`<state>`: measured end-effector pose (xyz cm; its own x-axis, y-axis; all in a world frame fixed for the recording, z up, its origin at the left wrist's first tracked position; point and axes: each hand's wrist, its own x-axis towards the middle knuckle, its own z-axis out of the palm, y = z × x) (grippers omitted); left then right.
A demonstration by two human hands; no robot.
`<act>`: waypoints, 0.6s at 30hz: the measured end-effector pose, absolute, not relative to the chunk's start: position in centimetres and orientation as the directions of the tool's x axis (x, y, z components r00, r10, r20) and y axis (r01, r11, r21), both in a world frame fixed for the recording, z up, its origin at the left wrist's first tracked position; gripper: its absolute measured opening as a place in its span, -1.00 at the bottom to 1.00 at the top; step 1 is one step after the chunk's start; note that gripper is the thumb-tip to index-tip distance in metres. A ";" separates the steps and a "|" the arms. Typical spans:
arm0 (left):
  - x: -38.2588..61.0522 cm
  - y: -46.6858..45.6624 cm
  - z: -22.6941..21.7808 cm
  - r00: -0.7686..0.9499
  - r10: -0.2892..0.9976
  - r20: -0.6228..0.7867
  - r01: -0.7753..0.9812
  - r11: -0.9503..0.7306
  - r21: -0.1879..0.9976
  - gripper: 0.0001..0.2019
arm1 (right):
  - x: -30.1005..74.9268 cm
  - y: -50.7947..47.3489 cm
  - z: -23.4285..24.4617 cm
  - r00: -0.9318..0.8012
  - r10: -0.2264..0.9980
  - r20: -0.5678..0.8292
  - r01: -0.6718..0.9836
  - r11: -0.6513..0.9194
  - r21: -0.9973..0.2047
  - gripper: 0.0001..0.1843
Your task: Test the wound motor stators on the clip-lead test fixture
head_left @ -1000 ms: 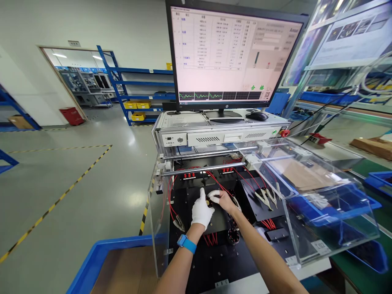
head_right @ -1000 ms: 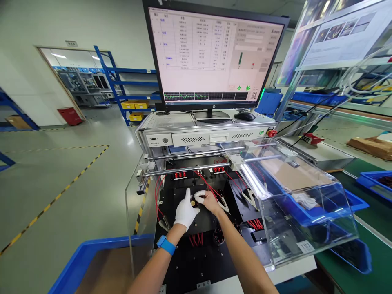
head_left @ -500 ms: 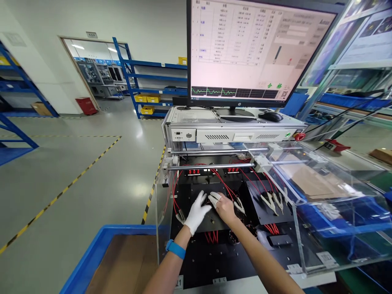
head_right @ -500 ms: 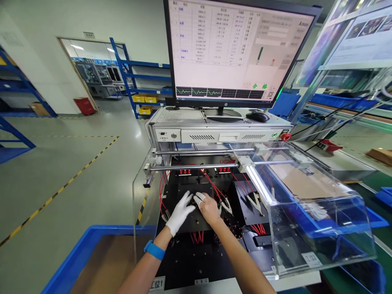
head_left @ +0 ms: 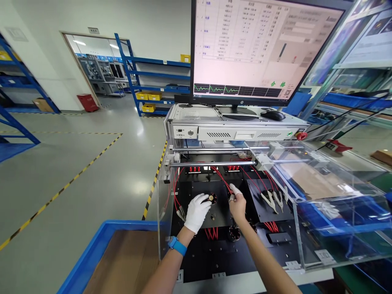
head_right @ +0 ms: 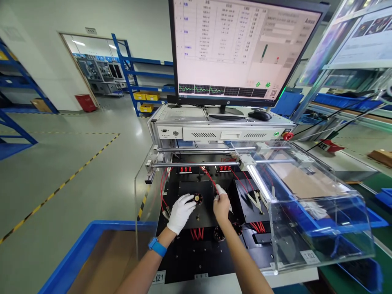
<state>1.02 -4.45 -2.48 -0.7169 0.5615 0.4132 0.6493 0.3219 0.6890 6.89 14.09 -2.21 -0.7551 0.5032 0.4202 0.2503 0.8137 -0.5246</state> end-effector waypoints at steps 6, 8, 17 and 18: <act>1.0 -4.4 -2.2 -0.716 0.600 0.358 0.613 0.295 0.733 -0.84 | 4.7 17.9 -3.6 -0.790 0.612 -0.009 0.590 0.757 -0.280 -0.40; 1.1 -4.7 -2.2 -0.731 0.584 0.352 0.604 0.316 0.731 -0.83 | 4.5 17.8 -3.7 -0.792 0.611 -0.018 0.596 0.765 -0.246 -0.54; 1.5 -3.8 -2.2 -0.634 0.654 0.413 0.756 0.412 0.509 -0.80 | 5.2 16.8 0.7 -0.789 0.615 -0.016 0.544 0.685 -0.484 -0.74; 1.5 -3.5 -2.3 -0.628 0.660 0.411 0.758 0.399 0.517 -0.83 | 5.4 16.6 1.0 -0.806 0.592 -0.030 0.529 0.696 -0.485 -0.73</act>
<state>1.48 -3.52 -2.27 -0.6283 0.6604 0.4113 0.7575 0.3988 0.5169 5.37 16.61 1.01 -0.8057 0.5916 -0.0300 0.5294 0.6964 -0.4845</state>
